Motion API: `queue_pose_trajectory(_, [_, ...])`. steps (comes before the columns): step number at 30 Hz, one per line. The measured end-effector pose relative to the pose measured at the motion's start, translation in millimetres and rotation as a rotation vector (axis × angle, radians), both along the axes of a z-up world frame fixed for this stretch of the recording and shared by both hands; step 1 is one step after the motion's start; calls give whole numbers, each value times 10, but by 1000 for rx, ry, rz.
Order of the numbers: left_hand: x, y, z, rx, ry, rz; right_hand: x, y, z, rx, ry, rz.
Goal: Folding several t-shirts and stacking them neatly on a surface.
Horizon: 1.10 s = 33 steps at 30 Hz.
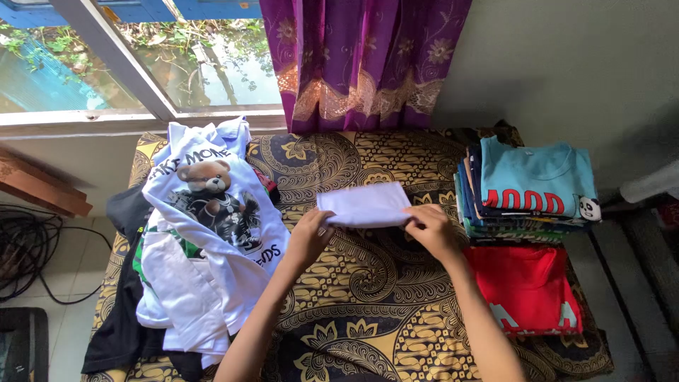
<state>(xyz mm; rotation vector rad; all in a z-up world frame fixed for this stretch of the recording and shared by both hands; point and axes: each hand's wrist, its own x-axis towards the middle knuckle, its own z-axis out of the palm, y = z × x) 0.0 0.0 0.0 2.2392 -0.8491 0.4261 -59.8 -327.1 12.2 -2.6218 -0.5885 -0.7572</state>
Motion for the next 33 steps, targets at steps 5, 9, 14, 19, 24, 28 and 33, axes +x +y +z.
queue_pose_trajectory(5, [-223, 43, 461, -404, 522, 36, -286, 92, 474, 714, 242, -58])
queue_pose_trajectory(9, [-257, 20, 221, -362, 734, 121, -185, 108, 61, 910, 562, -170])
queue_pose_trajectory(14, [-308, -77, -189, 68, 323, 318, -182, 538, -299, 422, 621, -403])
queue_pose_trajectory(19, [-547, -463, -486, 284, 37, 112, -371, 1124, -534, 53, 204, -354])
queue_pose_trajectory(24, [-706, -415, -797, 435, -160, 173, -542, 1226, -298, -122, 497, -357])
queue_pose_trajectory(28, [-717, -202, -738, 338, 23, 305, -625, 998, -403, -128, 595, -416])
queue_pose_trajectory(33, [-690, -41, -751, 303, 173, 319, -909, 717, -675, 1, 564, -462])
